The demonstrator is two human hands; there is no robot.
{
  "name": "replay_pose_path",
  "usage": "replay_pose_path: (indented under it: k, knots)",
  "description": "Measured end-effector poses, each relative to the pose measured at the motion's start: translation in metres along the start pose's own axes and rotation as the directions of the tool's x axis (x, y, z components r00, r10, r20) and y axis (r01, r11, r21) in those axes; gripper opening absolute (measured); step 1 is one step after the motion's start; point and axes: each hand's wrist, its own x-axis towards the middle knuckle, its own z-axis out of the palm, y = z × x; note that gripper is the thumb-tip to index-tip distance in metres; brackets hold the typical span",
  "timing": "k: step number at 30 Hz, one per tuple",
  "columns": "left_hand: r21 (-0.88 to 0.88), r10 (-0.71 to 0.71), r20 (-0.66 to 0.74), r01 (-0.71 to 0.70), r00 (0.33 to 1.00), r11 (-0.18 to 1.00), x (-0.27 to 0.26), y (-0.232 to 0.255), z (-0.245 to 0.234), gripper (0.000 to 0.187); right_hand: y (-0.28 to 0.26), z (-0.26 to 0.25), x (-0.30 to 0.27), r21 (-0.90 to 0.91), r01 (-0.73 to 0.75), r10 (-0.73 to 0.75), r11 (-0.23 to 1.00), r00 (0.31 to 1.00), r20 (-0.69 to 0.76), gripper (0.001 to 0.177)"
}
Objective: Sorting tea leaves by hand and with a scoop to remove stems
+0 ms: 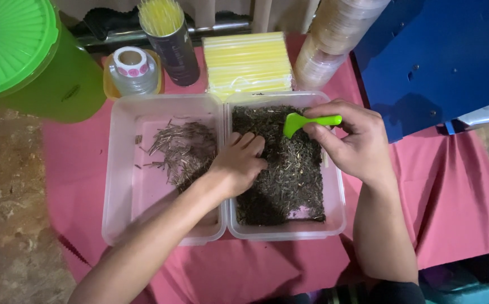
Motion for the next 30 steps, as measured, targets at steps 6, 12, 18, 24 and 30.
replay_pose_path:
  k: [6,12,18,24,30]
  knots:
    - [-0.066,-0.052,0.086,0.058,0.995,0.996,-0.003,-0.005,0.004,0.013,0.007,-0.004,0.001,-0.005,0.005,-0.005,1.000,1.000,0.010,0.018]
    - [0.053,-0.094,0.145,0.088,0.985,0.995,-0.002,0.003,-0.009,0.022,-0.001,-0.002,-0.001,0.015,0.015,-0.015,1.000,1.000,-0.011,0.017]
    - [0.077,-0.077,0.117,0.068,0.990,0.995,0.001,0.003,-0.002,0.030,0.000,-0.003,0.000,0.020,0.025,-0.026,0.999,0.999,0.028,0.021]
    - [-0.055,-0.122,0.091,0.127,0.988,0.990,0.000,-0.005,-0.018,0.025,-0.002,-0.007,0.000,0.050,0.043,-0.044,0.998,0.999,0.011,0.016]
    - [-0.230,-0.236,0.174,0.273,0.956,0.934,0.002,-0.008,-0.020,0.017,-0.004,-0.001,0.004,-0.080,0.104,-0.096,0.991,0.991,0.096,0.016]
